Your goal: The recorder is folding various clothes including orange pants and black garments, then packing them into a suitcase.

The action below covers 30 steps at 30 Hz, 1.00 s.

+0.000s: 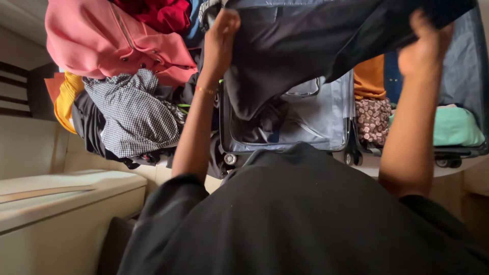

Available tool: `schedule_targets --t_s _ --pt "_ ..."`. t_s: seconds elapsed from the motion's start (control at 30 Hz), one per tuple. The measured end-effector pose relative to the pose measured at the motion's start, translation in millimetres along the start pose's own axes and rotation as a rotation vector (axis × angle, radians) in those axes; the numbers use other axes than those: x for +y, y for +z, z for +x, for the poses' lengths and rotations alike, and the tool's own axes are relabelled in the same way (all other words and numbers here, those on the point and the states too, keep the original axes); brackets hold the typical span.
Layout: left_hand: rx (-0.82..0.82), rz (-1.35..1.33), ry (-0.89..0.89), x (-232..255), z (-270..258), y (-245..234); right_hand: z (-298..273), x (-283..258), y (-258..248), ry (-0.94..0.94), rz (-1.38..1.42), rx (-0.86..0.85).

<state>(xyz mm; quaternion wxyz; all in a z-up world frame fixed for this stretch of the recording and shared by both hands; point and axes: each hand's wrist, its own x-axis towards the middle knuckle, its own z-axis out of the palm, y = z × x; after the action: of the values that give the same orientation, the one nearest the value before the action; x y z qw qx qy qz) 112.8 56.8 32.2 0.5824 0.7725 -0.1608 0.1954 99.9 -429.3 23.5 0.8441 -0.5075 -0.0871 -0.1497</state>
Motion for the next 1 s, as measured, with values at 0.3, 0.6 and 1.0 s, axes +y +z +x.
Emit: schedule_targets --t_s 0.3,0.6,1.0 --pt "-0.362 0.174 0.015 -115.3 -13.3 48.7 -22.0 -40.7 75.2 0.386 0.241 -0.084" --pt "-0.535 -0.64 -0.636 74.6 -58.1 111.8 -70.8 22.6 98.0 0.578 -0.213 -0.319" --pt "-0.157 -0.903 -0.754 43.6 -96.9 145.6 -129.8 58.6 116.4 0.385 -0.353 -0.032"
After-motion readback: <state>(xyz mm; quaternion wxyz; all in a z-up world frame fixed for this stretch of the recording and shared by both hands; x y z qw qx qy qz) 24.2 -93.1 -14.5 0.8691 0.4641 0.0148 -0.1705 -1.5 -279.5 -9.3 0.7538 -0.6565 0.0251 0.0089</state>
